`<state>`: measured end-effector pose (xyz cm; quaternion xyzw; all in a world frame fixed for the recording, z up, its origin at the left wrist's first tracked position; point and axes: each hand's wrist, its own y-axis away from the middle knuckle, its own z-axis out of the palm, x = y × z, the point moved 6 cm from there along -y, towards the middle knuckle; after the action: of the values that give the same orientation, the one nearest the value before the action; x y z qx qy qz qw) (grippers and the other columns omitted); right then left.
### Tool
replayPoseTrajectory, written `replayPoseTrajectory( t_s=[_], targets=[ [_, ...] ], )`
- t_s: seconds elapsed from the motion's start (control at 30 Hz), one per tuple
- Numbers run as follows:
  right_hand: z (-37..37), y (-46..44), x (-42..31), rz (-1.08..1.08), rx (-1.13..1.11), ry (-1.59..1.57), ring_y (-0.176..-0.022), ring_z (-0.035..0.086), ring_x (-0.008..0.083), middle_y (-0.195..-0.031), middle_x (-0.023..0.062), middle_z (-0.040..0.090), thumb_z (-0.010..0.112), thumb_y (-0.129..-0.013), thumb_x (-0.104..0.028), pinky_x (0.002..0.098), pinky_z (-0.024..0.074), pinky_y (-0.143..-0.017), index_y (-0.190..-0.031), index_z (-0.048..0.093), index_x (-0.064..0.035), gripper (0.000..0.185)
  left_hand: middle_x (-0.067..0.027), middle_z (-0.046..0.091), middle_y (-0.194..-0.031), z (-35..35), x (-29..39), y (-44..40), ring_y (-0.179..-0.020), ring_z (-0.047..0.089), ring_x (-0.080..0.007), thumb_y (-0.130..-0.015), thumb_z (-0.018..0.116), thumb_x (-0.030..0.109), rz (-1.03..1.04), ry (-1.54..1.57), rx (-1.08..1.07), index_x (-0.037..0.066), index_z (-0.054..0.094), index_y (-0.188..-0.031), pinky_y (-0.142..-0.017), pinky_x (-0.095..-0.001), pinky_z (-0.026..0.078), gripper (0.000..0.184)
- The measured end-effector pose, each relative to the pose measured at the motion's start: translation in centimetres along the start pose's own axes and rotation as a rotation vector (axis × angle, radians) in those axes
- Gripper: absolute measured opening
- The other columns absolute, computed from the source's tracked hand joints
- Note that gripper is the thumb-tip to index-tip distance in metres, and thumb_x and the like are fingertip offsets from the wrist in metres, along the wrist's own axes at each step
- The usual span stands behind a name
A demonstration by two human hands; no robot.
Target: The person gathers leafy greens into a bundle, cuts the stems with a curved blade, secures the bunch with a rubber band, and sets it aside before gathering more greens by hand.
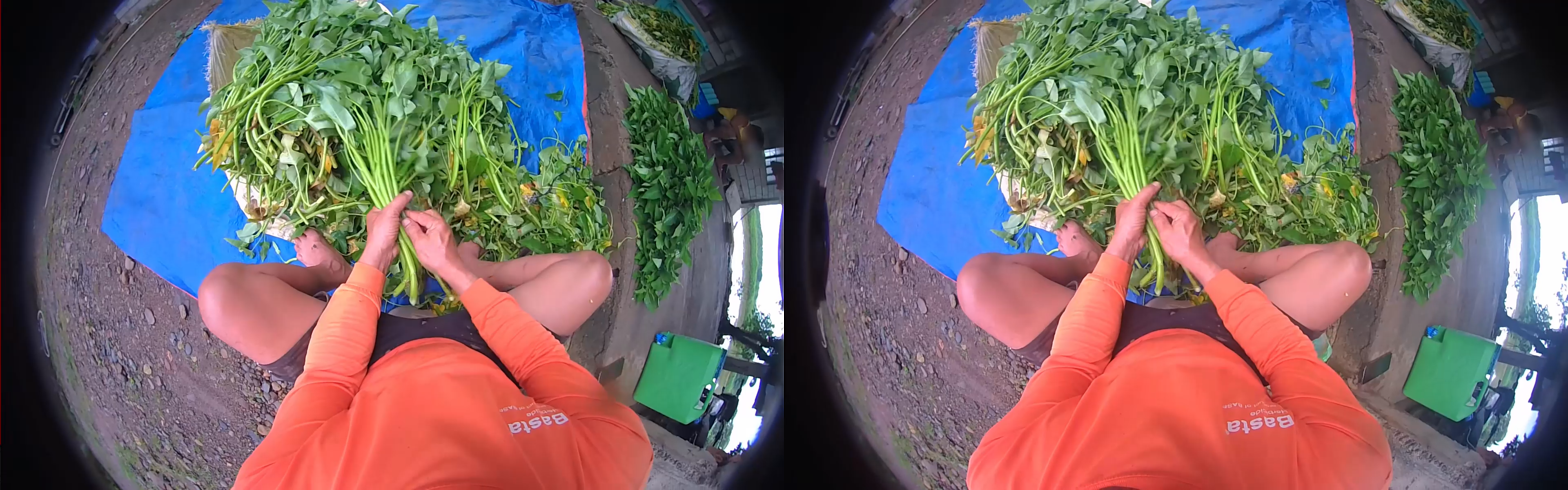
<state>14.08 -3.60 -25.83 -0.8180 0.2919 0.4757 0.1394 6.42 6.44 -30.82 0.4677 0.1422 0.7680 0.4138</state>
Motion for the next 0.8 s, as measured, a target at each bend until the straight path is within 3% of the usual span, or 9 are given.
replayPoseTrajectory(
  t_s=[0.13, 0.23, 0.27, 0.33, 0.4, 0.47, 0.57, 0.7, 0.8],
  targets=[
    [0.7, 1.5, -2.0, -0.068, 0.190, -0.396, -0.088, 0.065, 0.0132, -0.107, 0.0065, 0.066, 0.072, -0.099, -0.007, 0.0297, 0.0560, -0.079, -0.116, 0.064, -0.0013, 0.020, -0.0032, 0.064, -0.078, 1.0, 2.8, 1.3, -0.064, 0.061, -0.0137, -0.091, 0.083, 0.016, 0.106, 0.111, 0.029, 0.004, 0.068, -0.092, -0.059, -0.0291, 0.052, 0.019],
    [1.8, -1.1, -2.3, 0.000, -0.047, -0.696, -0.085, 0.064, 0.0086, -0.099, 0.0037, 0.067, 0.073, -0.100, -0.008, 0.0272, 0.0551, -0.079, -0.113, 0.066, -0.0011, 0.016, -0.0034, 0.065, -0.077, 0.3, 4.8, 0.9, -0.063, 0.062, -0.0144, -0.092, 0.083, 0.014, 0.171, 0.124, 0.068, 0.003, 0.068, -0.095, -0.057, -0.0277, 0.052, 0.018],
    [0.6, -2.4, -2.5, 0.067, -0.166, -0.620, -0.084, 0.065, 0.0118, -0.098, 0.0051, 0.069, 0.073, -0.102, -0.015, 0.0307, 0.0563, -0.080, -0.105, 0.070, -0.0005, 0.015, -0.0029, 0.064, -0.076, 0.1, 5.8, 0.8, -0.061, 0.061, -0.0136, -0.092, 0.083, 0.014, 0.219, 0.061, 0.071, 0.003, 0.068, -0.094, -0.054, -0.0270, 0.052, 0.018],
    [-3.7, -6.1, -1.3, 0.008, -0.007, -0.239, -0.084, 0.067, 0.0126, -0.094, 0.0057, 0.074, 0.067, -0.104, -0.018, 0.0328, 0.0578, -0.079, -0.101, 0.074, -0.0026, 0.017, -0.0027, 0.061, -0.072, 0.2, 8.0, 1.7, -0.059, 0.060, -0.0134, -0.092, 0.083, 0.016, 0.170, -0.030, 0.109, 0.006, 0.065, -0.094, -0.054, -0.0289, 0.053, 0.020],
    [-7.9, -9.1, 0.7, 0.307, 0.146, -0.092, -0.086, 0.072, 0.0197, -0.097, 0.0122, 0.078, 0.068, -0.101, -0.021, 0.0391, 0.0584, -0.079, -0.102, 0.076, -0.0017, 0.021, -0.0017, 0.060, -0.072, 0.1, 9.2, 1.9, -0.057, 0.059, -0.0126, -0.091, 0.084, 0.020, 0.174, -0.084, 0.080, 0.006, 0.065, -0.093, -0.054, -0.0287, 0.054, 0.023],
    [-10.2, -12.3, 5.7, 0.440, 0.080, 0.515, -0.091, 0.075, 0.0255, -0.098, 0.0176, 0.078, 0.069, -0.098, -0.021, 0.0415, 0.0581, -0.082, -0.100, 0.077, -0.0017, 0.021, -0.0015, 0.060, -0.072, 0.3, 9.3, 2.0, -0.058, 0.059, -0.0125, -0.092, 0.084, 0.021, 0.148, -0.087, 0.064, 0.006, 0.066, -0.093, -0.054, -0.0285, 0.054, 0.023],
    [-9.8, -13.3, 9.9, 0.329, 0.208, 0.366, -0.087, 0.073, 0.0361, -0.093, 0.0205, 0.076, 0.068, -0.095, -0.021, 0.0464, 0.0578, -0.085, -0.091, 0.075, -0.0016, 0.021, -0.0013, 0.061, -0.073, 0.7, 8.4, 1.5, -0.058, 0.059, -0.0122, -0.092, 0.084, 0.021, 0.104, -0.093, 0.061, 0.006, 0.067, -0.093, -0.054, -0.0283, 0.054, 0.023],
    [-10.4, -12.7, 11.2, 0.348, 0.255, 0.145, -0.103, 0.074, 0.0360, -0.107, 0.0187, 0.078, 0.069, -0.097, -0.026, 0.0449, 0.0566, -0.095, -0.109, 0.076, -0.0044, 0.025, -0.0030, 0.062, -0.073, 0.6, 8.3, 1.1, -0.057, 0.062, -0.0137, -0.090, 0.085, 0.018, 0.088, -0.065, 0.053, 0.004, 0.066, -0.094, -0.052, -0.0297, 0.056, 0.024],
    [-9.5, -13.0, 12.2, 0.347, 0.230, 0.165, -0.104, 0.074, 0.0345, -0.108, 0.0176, 0.079, 0.070, -0.099, -0.028, 0.0439, 0.0566, -0.094, -0.113, 0.074, -0.0029, 0.029, -0.0031, 0.062, -0.073, 0.6, 8.1, 1.0, -0.057, 0.062, -0.0136, -0.090, 0.085, 0.018, 0.074, -0.071, 0.043, 0.004, 0.066, -0.095, -0.052, -0.0302, 0.056, 0.024]
  ],
)
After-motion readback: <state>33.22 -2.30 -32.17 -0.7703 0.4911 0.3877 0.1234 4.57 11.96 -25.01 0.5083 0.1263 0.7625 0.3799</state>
